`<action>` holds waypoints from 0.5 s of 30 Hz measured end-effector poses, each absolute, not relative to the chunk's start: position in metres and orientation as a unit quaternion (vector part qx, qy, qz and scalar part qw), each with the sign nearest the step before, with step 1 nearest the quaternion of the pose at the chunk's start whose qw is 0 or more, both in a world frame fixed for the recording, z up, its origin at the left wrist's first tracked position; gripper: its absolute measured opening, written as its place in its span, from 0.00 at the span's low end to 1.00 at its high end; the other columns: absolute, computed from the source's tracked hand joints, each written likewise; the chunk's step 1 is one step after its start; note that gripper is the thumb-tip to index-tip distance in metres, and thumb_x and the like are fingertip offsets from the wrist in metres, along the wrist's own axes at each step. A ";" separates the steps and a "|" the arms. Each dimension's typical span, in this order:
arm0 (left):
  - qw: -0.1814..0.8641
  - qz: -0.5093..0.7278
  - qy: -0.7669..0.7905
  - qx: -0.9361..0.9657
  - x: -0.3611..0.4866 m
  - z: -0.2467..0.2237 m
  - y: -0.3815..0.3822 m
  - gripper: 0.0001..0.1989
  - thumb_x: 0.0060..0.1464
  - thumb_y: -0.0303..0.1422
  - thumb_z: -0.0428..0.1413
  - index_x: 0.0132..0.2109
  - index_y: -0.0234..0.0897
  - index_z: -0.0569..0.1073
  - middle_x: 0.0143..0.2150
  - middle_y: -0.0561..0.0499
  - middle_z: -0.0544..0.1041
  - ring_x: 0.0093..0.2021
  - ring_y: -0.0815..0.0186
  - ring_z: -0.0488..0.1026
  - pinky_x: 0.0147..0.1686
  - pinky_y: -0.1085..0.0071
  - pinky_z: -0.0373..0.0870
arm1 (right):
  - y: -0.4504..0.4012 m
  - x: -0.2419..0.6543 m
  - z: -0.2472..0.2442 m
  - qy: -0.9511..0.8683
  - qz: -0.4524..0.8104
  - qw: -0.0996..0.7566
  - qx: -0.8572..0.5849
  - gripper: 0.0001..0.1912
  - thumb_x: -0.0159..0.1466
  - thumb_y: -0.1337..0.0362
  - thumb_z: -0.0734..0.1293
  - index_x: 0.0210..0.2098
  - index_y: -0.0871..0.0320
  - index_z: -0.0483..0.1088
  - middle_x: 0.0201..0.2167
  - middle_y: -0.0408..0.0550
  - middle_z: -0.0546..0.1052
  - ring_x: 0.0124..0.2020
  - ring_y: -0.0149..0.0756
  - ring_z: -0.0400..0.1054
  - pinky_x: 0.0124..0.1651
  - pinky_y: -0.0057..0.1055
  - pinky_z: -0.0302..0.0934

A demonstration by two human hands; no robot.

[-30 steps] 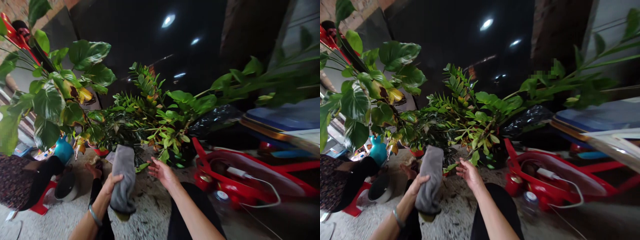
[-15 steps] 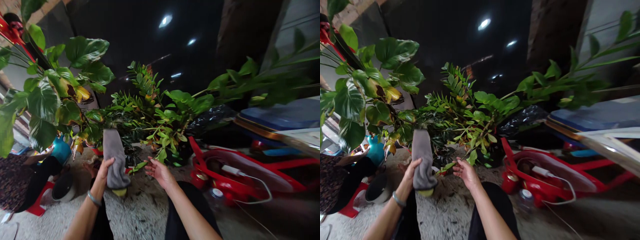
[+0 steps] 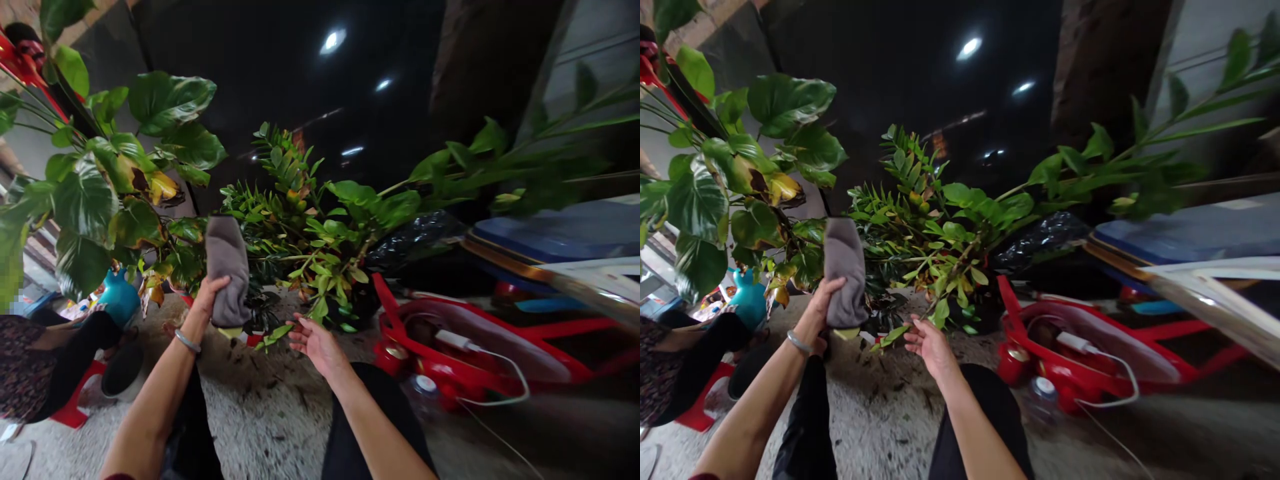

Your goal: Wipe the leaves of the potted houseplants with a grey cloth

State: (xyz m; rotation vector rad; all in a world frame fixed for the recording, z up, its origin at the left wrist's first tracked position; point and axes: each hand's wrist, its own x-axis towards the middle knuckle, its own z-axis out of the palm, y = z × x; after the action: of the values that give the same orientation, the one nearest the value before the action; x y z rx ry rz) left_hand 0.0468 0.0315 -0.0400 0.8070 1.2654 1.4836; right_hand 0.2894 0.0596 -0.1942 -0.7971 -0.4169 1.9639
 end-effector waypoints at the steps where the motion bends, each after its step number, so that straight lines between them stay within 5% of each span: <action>1: 0.508 0.580 0.534 0.346 0.052 -0.052 0.024 0.22 0.33 0.32 0.72 0.40 0.34 0.81 0.33 0.49 0.83 0.37 0.58 0.79 0.40 0.65 0.74 | 0.059 0.290 -0.194 -0.173 0.802 0.472 -0.324 0.09 0.59 0.67 0.71 0.40 0.55 0.75 0.31 0.48 0.86 0.23 0.35 0.78 0.25 0.30 0.73; 6: 0.581 0.406 0.554 0.436 0.046 -0.073 -0.013 0.20 0.23 0.27 0.72 0.32 0.32 0.83 0.26 0.51 0.80 0.27 0.62 0.74 0.33 0.67 0.71 | 0.059 0.297 -0.198 -0.178 0.803 0.477 -0.308 0.10 0.58 0.67 0.72 0.41 0.56 0.76 0.29 0.47 0.85 0.23 0.36 0.78 0.24 0.29 0.72; 12: 0.476 0.594 0.489 0.426 0.045 -0.008 0.042 0.23 0.33 0.39 0.72 0.40 0.38 0.81 0.36 0.47 0.83 0.41 0.55 0.78 0.44 0.62 0.75 | 0.060 0.293 -0.194 -0.160 0.803 0.484 -0.310 0.09 0.59 0.67 0.71 0.41 0.55 0.76 0.31 0.48 0.85 0.23 0.36 0.77 0.24 0.30 0.73; 15: 0.452 0.597 0.526 0.404 0.061 -0.018 0.063 0.22 0.35 0.40 0.72 0.40 0.39 0.80 0.36 0.48 0.83 0.38 0.57 0.78 0.42 0.62 0.76 | 0.059 0.288 -0.191 -0.162 0.802 0.483 -0.312 0.09 0.59 0.67 0.71 0.40 0.55 0.75 0.30 0.47 0.85 0.23 0.36 0.77 0.24 0.30 0.73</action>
State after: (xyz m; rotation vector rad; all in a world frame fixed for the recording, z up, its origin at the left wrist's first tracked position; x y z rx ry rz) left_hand 0.0613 0.0629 -0.0181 0.9973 1.3000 1.4751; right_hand 0.2883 0.0589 -0.1907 -0.7610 -0.3954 1.9546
